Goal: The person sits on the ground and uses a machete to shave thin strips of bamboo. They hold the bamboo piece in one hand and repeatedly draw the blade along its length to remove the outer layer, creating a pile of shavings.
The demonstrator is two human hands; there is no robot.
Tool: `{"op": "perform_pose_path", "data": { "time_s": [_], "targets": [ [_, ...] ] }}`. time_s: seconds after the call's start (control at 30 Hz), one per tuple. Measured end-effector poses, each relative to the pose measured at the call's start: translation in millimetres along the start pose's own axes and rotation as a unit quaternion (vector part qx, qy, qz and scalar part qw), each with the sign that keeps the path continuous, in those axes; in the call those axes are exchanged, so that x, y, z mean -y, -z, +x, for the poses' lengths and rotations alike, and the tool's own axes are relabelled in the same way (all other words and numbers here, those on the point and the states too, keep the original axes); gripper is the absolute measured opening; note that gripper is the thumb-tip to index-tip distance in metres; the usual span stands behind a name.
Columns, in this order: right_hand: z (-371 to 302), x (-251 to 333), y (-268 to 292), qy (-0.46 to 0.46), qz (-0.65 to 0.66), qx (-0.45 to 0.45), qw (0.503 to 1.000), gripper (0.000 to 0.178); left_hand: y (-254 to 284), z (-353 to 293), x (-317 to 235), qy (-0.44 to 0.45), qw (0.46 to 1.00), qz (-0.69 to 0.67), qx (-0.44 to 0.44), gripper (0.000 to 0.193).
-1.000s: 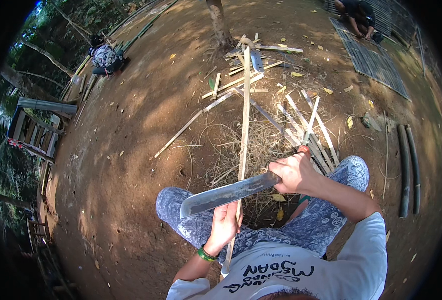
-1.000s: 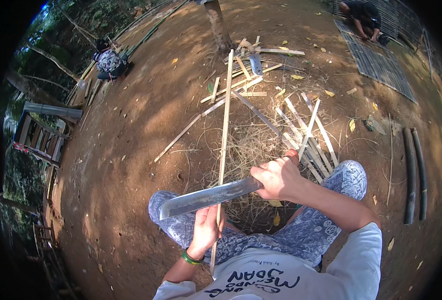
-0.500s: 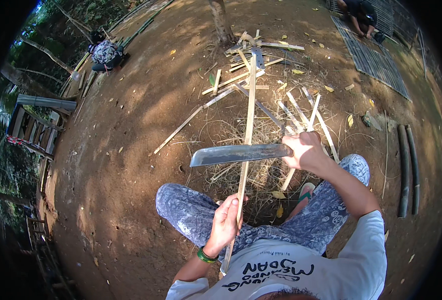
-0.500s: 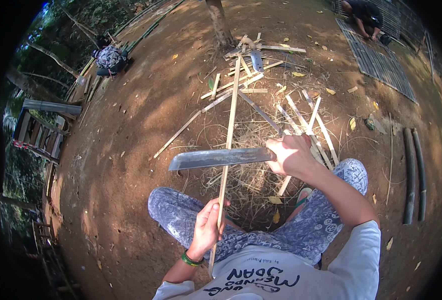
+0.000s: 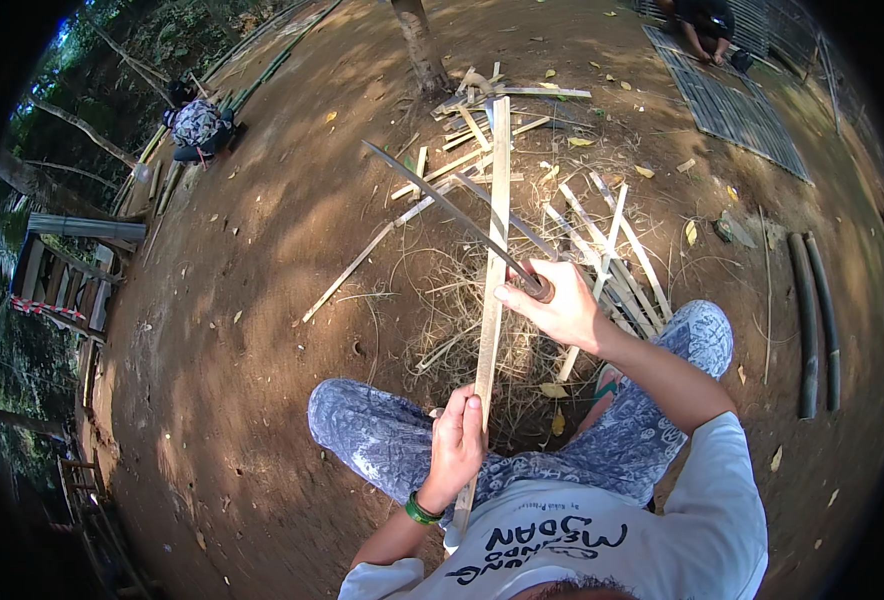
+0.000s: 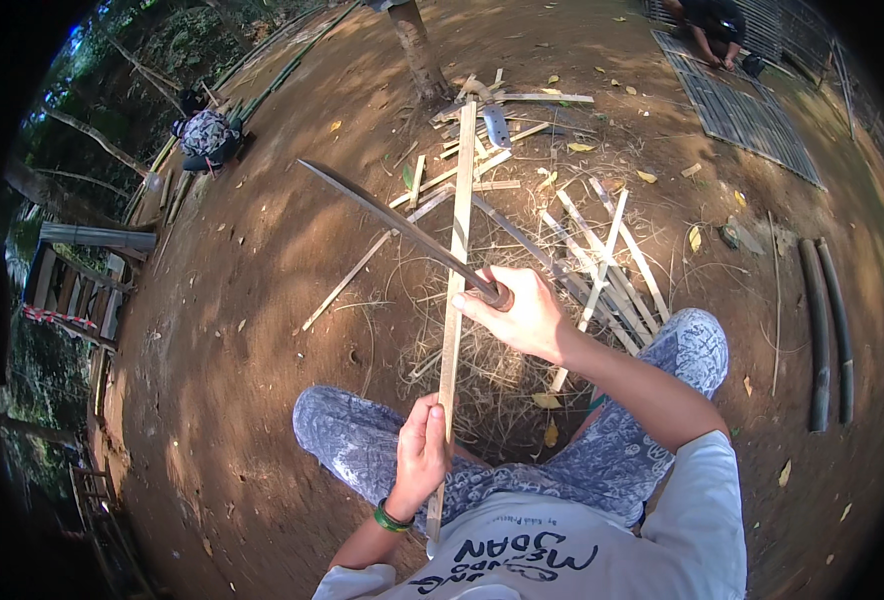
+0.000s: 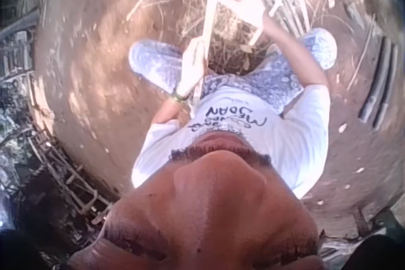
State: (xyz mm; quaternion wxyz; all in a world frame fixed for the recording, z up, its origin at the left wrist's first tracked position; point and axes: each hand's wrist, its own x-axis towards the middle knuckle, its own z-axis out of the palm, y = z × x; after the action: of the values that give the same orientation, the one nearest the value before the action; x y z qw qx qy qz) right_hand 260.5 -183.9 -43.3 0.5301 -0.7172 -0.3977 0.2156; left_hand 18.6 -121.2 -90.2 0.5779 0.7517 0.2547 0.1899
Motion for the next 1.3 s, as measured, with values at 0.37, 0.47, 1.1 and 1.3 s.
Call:
{"op": "perform_pose_path", "data": {
  "time_s": [0.37, 0.47, 1.1, 1.3],
  "targets": [
    [33, -7, 20, 0.04, -0.068, -0.103, 0.991, 0.033, 4, -10, 5, -0.038, 0.992, 0.121, -0.015, 0.021],
    [37, 6, 35, 0.013, -0.064, -0.117, 0.991, 0.035, 11, -14, 20, 0.042, 0.994, -0.084, 0.051, 0.029],
    [29, -23, 71, 0.216, -0.392, -0.077, 0.891, 0.02, 29, -19, 11, 0.06, 0.96, -0.244, 0.128, 0.036],
    [56, -19, 127, 0.048, -0.339, -0.065, 0.937, 0.018, 33, -45, 10, 0.106, 0.962, -0.211, 0.134, 0.031]
  ]
}}
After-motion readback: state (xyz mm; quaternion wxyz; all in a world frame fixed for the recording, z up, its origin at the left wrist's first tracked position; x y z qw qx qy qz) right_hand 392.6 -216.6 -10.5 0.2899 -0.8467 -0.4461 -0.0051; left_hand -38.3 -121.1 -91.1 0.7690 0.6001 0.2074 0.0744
